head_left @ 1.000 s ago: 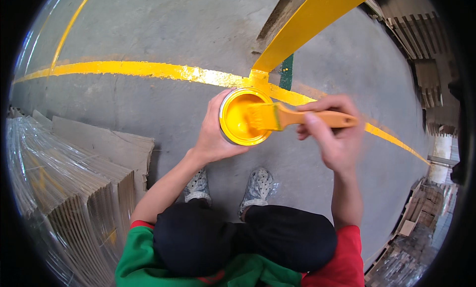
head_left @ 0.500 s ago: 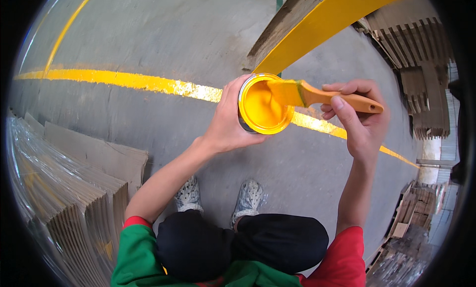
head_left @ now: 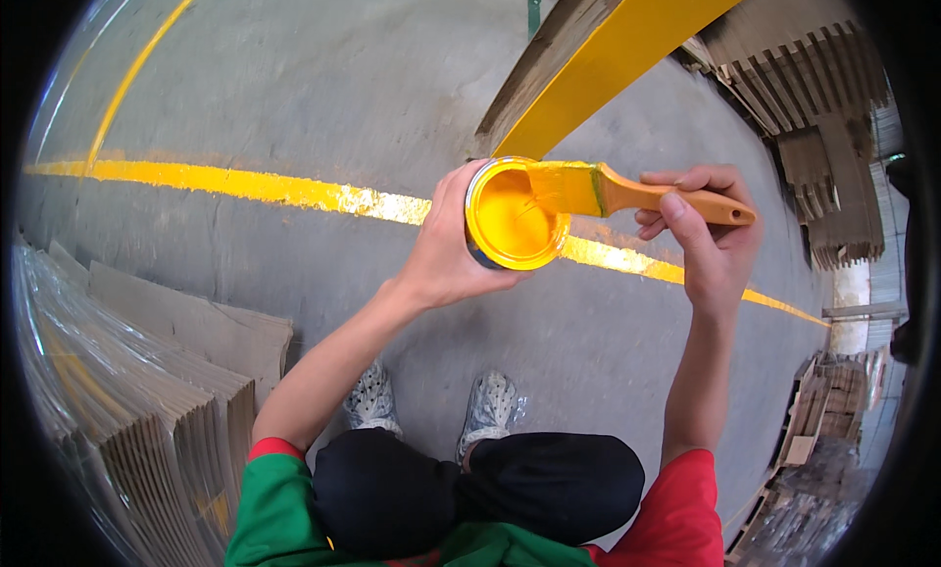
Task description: The person paints a metal support beam and floor lines with yellow paint using a brush and a small paint can. They repeatedly dip the brush into the paint can and apply paint to the beam and floor, occasionally using a piece of cardboard to wipe excess paint.
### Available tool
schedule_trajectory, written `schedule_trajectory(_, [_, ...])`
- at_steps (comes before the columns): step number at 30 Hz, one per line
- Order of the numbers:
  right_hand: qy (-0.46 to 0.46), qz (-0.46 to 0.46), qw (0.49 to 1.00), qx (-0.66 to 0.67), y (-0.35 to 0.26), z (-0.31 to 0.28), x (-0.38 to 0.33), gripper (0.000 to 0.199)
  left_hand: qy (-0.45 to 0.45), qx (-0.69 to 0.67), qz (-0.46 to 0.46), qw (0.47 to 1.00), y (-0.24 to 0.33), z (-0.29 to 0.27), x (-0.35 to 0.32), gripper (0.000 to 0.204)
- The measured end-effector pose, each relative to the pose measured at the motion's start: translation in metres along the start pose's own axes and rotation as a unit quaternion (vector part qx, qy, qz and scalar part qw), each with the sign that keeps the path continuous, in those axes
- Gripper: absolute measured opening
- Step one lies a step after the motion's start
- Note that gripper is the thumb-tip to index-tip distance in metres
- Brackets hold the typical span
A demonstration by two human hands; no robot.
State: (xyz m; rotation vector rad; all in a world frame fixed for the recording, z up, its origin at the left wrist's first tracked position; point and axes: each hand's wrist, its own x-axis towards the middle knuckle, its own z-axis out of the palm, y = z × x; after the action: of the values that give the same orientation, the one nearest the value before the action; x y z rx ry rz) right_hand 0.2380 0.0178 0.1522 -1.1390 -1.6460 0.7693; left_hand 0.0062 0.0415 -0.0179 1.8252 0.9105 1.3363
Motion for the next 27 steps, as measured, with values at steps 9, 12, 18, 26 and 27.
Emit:
schedule_trajectory(9, [-0.009, -0.247, 0.946, -0.211, 0.013, -0.032, 0.080, 0.015, 0.010, -0.040, -0.080, 0.996, -0.012, -0.014, -0.048, 0.111])
schedule_trajectory(12, [-0.011, -0.346, 0.874, -0.340, 0.002, -0.038, 0.087, 0.016, 0.004, -0.045, -0.126, 0.991, -0.009, -0.026, -0.076, 0.115])
schedule_trajectory(18, [0.081, -0.508, 0.710, -0.481, -0.029, -0.045, 0.080, 0.020, 0.017, -0.026, -0.146, 0.989, -0.003, -0.043, -0.109, 0.118])
schedule_trajectory(26, [0.013, -0.457, 0.759, -0.464, 0.134, 0.025, 0.031, 0.020, 0.053, -0.043, -0.159, 0.985, -0.003, -0.046, -0.115, 0.115])
schedule_trajectory(27, [-0.004, -0.434, 0.772, -0.464, 0.152, 0.032, 0.018, 0.021, 0.050, -0.031, -0.161, 0.985, -0.003, -0.046, -0.117, 0.116])
